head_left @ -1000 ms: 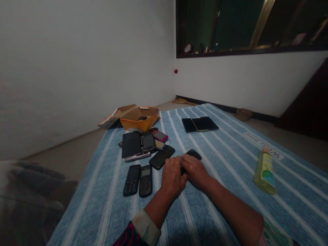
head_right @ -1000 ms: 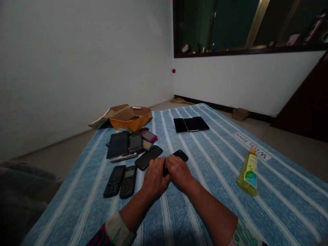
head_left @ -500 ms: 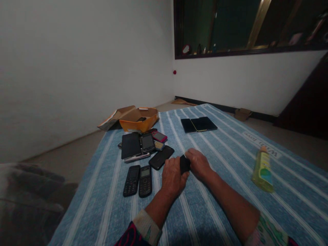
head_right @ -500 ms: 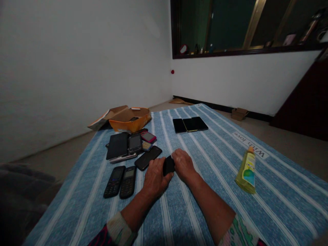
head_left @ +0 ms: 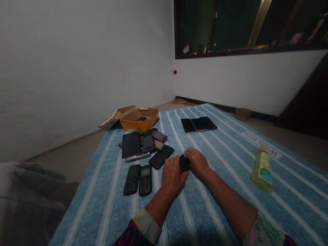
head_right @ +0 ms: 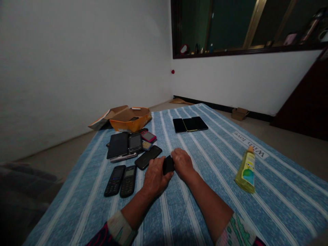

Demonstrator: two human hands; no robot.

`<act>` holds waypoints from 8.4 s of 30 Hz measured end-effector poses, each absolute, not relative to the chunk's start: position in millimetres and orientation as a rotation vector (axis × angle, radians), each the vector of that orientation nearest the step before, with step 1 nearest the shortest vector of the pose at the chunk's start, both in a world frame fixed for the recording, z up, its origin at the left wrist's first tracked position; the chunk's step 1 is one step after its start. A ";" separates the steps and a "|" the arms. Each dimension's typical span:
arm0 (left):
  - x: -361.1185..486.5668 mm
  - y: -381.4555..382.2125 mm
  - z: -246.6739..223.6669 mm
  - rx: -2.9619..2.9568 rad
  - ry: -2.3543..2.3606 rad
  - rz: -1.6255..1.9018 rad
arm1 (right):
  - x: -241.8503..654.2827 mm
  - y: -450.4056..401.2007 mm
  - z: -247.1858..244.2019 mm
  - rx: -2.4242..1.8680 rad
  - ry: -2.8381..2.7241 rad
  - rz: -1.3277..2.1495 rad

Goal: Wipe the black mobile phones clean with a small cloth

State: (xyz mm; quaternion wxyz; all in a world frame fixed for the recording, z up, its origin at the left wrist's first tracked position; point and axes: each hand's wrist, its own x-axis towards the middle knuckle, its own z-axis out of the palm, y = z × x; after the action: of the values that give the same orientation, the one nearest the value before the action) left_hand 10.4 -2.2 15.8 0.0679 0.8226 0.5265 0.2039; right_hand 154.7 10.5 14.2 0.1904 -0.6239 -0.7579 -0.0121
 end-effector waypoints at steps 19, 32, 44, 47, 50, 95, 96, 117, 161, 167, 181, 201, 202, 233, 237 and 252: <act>10.0 -1.5 18.0 2.477 1.591 0.575 | 145.8 -20.0 37.5 -2.226 -2.093 -0.003; 9.2 -0.4 19.3 2.479 1.598 0.531 | 134.1 -32.9 47.8 -2.067 -2.216 0.108; 9.2 -0.4 19.5 2.493 1.591 0.546 | 143.4 -26.7 39.7 -2.012 -2.169 0.042; 9.1 0.1 19.3 2.500 1.581 0.561 | 136.4 -30.0 41.3 -1.969 -2.223 0.065; 9.1 1.4 17.5 2.509 1.570 0.586 | 145.1 -25.4 40.0 -2.024 -2.183 0.060; 5.4 11.5 18.6 2.415 1.586 0.620 | 149.6 3.4 2.0 -1.357 -2.255 -0.021; 5.9 10.7 20.1 2.391 1.593 0.612 | 151.9 5.8 2.4 -1.395 -2.240 -0.037; 12.9 -3.3 15.4 2.489 1.321 0.806 | 180.1 17.3 14.6 -1.556 -2.061 -0.173; 12.1 3.5 10.4 2.474 1.281 0.828 | 207.2 18.9 15.8 -2.118 -1.743 0.090; 12.0 3.9 8.5 2.480 1.287 0.866 | 209.7 13.3 14.3 -2.187 -1.726 0.062; 10.6 6.0 8.3 2.504 1.269 0.850 | 209.9 15.6 11.2 -2.067 -1.718 0.057; 11.5 3.0 14.5 2.552 1.399 0.773 | 183.3 11.0 3.8 -1.537 -1.837 -0.186; 11.5 3.2 14.6 2.551 1.389 0.780 | 177.7 10.2 3.9 -1.419 -1.880 -0.194; 13.5 4.3 11.1 2.664 1.233 0.859 | 198.9 18.7 15.5 -1.494 -1.947 -0.172; 14.4 3.8 14.3 2.635 1.221 0.850 | 184.5 12.9 20.0 -1.330 -2.063 -0.114; 18.8 9.1 16.6 2.571 1.186 0.915 | 193.4 21.0 38.9 -1.411 -2.246 0.004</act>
State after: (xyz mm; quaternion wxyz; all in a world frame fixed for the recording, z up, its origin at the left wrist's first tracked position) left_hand 18.8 9.1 16.6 0.0832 0.8611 0.3971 0.3065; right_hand 193.4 21.0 38.9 0.2420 -0.5162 -0.8216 0.0016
